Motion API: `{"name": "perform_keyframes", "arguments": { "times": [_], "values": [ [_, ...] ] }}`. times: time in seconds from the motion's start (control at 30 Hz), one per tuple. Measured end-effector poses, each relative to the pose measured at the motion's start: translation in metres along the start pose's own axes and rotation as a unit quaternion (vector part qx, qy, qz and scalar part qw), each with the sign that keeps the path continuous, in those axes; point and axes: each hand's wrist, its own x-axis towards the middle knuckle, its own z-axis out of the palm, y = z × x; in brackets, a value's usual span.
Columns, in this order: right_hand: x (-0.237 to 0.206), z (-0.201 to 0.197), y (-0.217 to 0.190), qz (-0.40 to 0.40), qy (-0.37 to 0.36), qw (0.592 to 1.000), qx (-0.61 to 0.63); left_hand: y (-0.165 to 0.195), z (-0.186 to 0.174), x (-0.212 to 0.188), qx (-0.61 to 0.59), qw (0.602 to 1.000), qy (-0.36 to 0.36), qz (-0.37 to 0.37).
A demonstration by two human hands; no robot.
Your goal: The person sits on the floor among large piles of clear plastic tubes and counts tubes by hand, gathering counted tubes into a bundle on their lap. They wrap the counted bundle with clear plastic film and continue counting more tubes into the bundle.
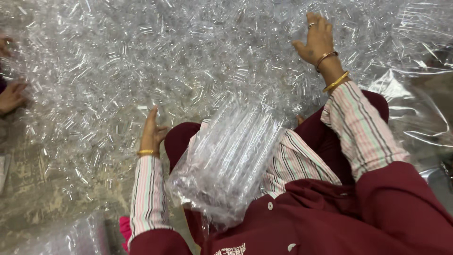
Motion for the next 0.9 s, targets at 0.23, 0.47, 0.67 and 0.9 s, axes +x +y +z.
{"name": "perform_keyframes", "arguments": {
  "times": [0.23, 0.47, 0.67, 0.9],
  "values": [
    [0.004, 0.03, -0.012, 0.046, -0.048, 0.997, 0.026, 0.049, 0.084, 0.014, 0.15, 0.984, -0.053, 0.081],
    [0.002, 0.027, -0.031, 0.04, -0.07, 0.985, 0.152, 0.05, 0.187, 0.025, 0.027, 0.969, -0.188, 0.156],
    [-0.002, -0.003, -0.065, 0.049, -0.143, 0.921, 0.36, 0.059, 0.233, 0.009, 0.042, 0.952, -0.186, 0.238],
    [-0.009, -0.016, -0.083, -0.058, -0.202, 0.886, 0.413, 0.086, 0.235, -0.048, -0.106, 0.909, -0.318, 0.248]
  ]
}}
